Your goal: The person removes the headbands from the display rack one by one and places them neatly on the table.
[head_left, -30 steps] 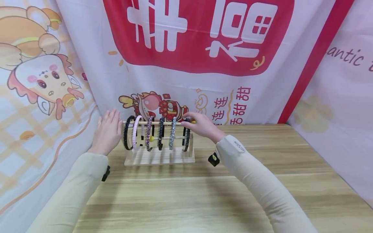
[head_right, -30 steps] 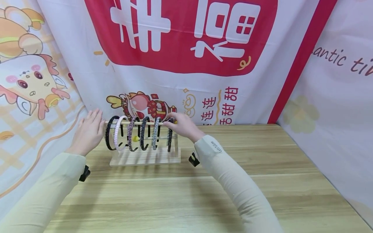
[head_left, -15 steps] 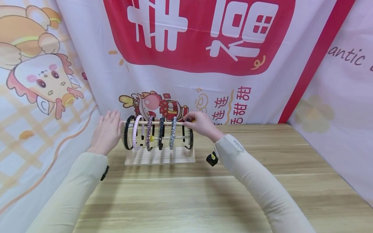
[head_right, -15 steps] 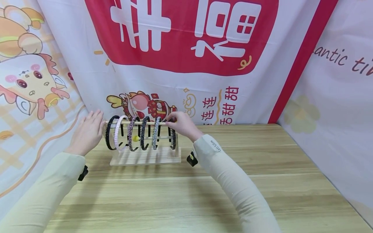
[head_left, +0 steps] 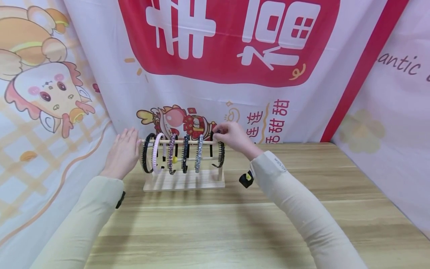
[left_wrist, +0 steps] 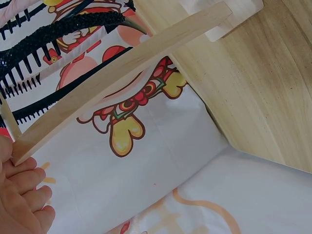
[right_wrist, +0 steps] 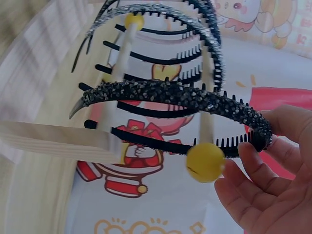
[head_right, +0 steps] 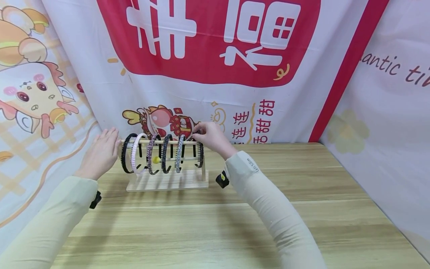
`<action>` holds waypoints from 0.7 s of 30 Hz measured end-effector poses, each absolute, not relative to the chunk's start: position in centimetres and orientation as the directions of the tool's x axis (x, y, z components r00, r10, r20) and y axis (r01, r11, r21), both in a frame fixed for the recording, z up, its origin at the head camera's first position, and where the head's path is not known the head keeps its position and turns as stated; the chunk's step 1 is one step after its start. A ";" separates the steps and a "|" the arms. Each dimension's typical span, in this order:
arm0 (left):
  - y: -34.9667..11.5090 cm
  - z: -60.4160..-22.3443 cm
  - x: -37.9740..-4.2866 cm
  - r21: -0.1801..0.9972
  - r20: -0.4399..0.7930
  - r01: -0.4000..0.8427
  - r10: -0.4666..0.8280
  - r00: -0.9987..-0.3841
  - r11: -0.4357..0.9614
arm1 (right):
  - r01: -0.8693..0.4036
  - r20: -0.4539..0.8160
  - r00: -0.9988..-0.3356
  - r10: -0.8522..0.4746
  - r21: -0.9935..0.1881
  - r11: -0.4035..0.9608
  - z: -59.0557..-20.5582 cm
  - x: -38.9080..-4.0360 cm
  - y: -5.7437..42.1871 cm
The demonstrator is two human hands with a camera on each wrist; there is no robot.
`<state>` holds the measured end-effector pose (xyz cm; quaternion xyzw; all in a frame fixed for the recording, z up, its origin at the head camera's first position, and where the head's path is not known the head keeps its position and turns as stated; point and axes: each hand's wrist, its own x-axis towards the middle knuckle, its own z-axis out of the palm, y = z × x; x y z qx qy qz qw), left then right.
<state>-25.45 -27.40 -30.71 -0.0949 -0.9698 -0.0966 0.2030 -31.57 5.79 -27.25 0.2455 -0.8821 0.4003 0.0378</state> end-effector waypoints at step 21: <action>-27.3 -30.6 -25.1 0.158 0.398 0.230 0.152 -0.905 0.960 | -0.517 0.346 -0.853 -0.389 -0.658 0.548 -23.1 -29.4 7.7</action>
